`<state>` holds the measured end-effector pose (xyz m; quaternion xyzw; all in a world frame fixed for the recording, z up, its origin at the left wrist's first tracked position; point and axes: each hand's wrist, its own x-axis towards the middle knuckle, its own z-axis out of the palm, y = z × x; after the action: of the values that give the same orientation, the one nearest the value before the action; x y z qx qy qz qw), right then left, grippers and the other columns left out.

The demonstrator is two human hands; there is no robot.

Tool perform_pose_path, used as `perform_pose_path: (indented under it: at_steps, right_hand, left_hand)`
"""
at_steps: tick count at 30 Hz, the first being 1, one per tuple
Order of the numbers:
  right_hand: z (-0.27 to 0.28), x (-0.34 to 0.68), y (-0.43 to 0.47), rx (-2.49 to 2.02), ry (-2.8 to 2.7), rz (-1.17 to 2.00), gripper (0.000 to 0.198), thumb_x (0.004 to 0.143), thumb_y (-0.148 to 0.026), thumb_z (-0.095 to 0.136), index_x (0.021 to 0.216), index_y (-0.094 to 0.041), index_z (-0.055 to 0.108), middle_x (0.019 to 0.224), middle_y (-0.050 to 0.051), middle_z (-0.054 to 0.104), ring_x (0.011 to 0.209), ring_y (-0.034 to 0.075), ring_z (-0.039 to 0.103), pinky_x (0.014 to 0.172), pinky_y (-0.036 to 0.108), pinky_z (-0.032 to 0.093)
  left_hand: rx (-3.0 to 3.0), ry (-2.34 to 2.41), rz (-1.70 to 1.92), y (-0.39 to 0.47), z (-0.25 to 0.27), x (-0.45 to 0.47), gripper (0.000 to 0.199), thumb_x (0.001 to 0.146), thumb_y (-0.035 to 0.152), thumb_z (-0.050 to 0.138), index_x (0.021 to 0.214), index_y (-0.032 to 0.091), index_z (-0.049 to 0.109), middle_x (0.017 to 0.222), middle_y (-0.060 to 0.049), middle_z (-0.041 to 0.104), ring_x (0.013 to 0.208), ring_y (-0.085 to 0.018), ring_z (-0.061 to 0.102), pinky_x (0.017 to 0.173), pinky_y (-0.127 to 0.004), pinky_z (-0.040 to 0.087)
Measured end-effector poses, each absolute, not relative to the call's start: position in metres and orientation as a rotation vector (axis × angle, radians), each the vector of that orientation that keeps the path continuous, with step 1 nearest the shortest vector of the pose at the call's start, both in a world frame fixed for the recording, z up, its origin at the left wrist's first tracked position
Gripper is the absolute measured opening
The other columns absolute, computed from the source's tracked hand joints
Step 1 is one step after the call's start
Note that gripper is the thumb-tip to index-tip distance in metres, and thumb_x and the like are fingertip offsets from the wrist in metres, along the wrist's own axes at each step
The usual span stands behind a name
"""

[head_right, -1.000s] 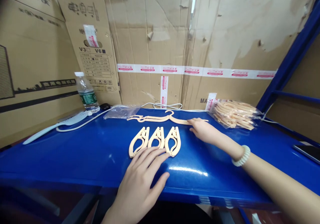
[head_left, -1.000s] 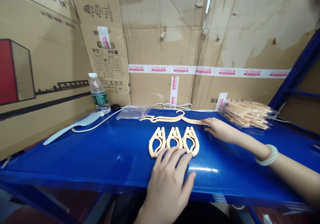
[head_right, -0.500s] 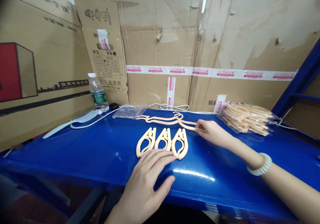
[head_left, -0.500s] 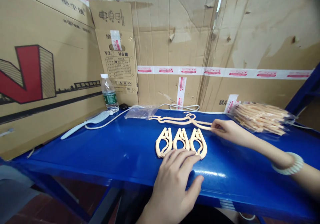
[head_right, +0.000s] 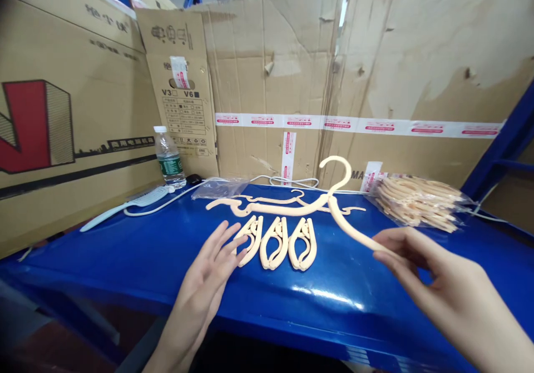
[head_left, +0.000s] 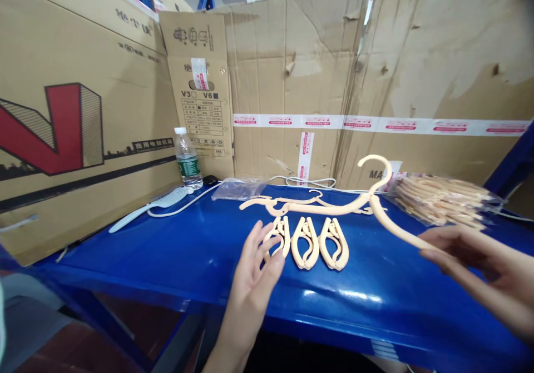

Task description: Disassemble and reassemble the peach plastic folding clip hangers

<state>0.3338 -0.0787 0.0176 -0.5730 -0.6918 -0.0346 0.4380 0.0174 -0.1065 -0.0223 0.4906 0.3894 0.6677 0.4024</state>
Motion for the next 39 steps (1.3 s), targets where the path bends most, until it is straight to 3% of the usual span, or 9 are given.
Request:
perform_pose_path:
  at_steps: [3, 8, 14, 21, 24, 28, 36, 39]
  right_hand:
    - [0.001, 0.315, -0.094, -1.454, -1.827, -0.066, 0.031, 0.083, -0.06, 0.059, 0.095, -0.032, 0.064, 0.085, 0.005, 0.073, 0.067, 0.024, 0.069, 0.057, 0.029, 0.055]
    - [-0.006, 0.286, -0.108, -1.325, -1.876, -0.049, 0.034, 0.092, -0.059, 0.047, 0.094, -0.03, 0.065, 0.088, 0.003, 0.072, 0.07, 0.022, 0.07, 0.065, 0.029, 0.057]
    - [-0.006, 0.276, -0.106, -1.093, -1.987, -0.079, 0.025, 0.094, -0.047, 0.052, 0.094, -0.028, 0.068, 0.087, 0.002, 0.074, 0.072, 0.02, 0.072, 0.06, 0.024, 0.058]
    - [0.0, 0.272, -0.099, -0.925, -2.108, -0.214, 0.019, 0.098, -0.029, 0.048, 0.104, -0.026, 0.066, 0.09, 0.002, 0.073, 0.076, 0.017, 0.073, 0.062, 0.02, 0.057]
    - [0.002, 0.273, -0.099, -0.873, -2.139, -0.338, 0.022, 0.1, -0.024, 0.043, 0.108, -0.024, 0.064, 0.093, 0.004, 0.071, 0.079, 0.014, 0.071, 0.065, 0.018, 0.055]
    - [-0.003, 0.28, -0.099, -0.92, -2.179, -0.511, 0.022, 0.1, -0.025, 0.043, 0.111, -0.021, 0.061, 0.095, 0.007, 0.069, 0.079, 0.018, 0.065, 0.066, 0.027, 0.052]
    - [-0.014, 0.285, -0.103, -1.133, -2.0, -0.96, 0.034, 0.094, -0.008, 0.034, 0.117, -0.016, 0.057, 0.118, 0.013, 0.066, 0.087, 0.027, 0.065, 0.073, 0.037, 0.047]
    - [-0.013, 0.28, -0.102, -1.16, -2.001, -0.972, 0.034, 0.095, -0.01, 0.032, 0.115, -0.017, 0.058, 0.125, 0.019, 0.059, 0.086, 0.029, 0.066, 0.063, 0.037, 0.049]
  left_hand:
    - [1.159, 1.018, 1.775, -0.11, -0.019, 0.013, 0.063, 0.096, 0.04, 0.054, 0.15, 0.024, 0.026, 0.151, -0.014, 0.039, 0.13, -0.029, 0.051, 0.1, -0.036, 0.054]
    - [1.255, 1.071, 1.868, -0.114, -0.019, 0.008, 0.064, 0.094, 0.034, 0.057, 0.15, 0.032, 0.026, 0.152, -0.01, 0.036, 0.122, -0.024, 0.057, 0.093, -0.031, 0.057]
    - [1.604, 1.238, 1.785, -0.105, -0.026, 0.003, 0.049, 0.093, 0.026, 0.058, 0.14, 0.033, 0.045, 0.14, -0.007, 0.045, 0.097, -0.014, 0.062, 0.086, -0.026, 0.056]
    - [1.678, 1.258, 1.692, -0.105, -0.024, -0.004, 0.028, 0.091, 0.027, 0.059, 0.118, 0.031, 0.066, 0.126, -0.003, 0.055, 0.114, -0.019, 0.059, 0.089, -0.022, 0.053]
    - [1.602, 1.198, 1.697, -0.106, -0.019, -0.005, 0.029, 0.087, 0.028, 0.066, 0.115, 0.029, 0.068, 0.114, -0.003, 0.063, 0.105, -0.017, 0.063, 0.088, -0.021, 0.053]
    - [1.441, 1.164, 1.703, -0.106, -0.019, -0.006, 0.032, 0.082, 0.031, 0.073, 0.113, 0.026, 0.068, 0.09, -0.001, 0.07, 0.083, -0.014, 0.067, 0.08, -0.019, 0.056]
    - [1.369, 1.198, 1.745, -0.104, -0.023, -0.008, 0.034, 0.078, 0.035, 0.077, 0.111, 0.026, 0.07, 0.094, -0.002, 0.072, 0.088, -0.017, 0.069, 0.077, -0.017, 0.057]
    - [1.318, 1.228, 1.769, -0.104, -0.021, -0.007, 0.034, 0.076, 0.037, 0.078, 0.107, 0.024, 0.072, 0.091, -0.002, 0.072, 0.086, -0.017, 0.069, 0.075, -0.016, 0.057]
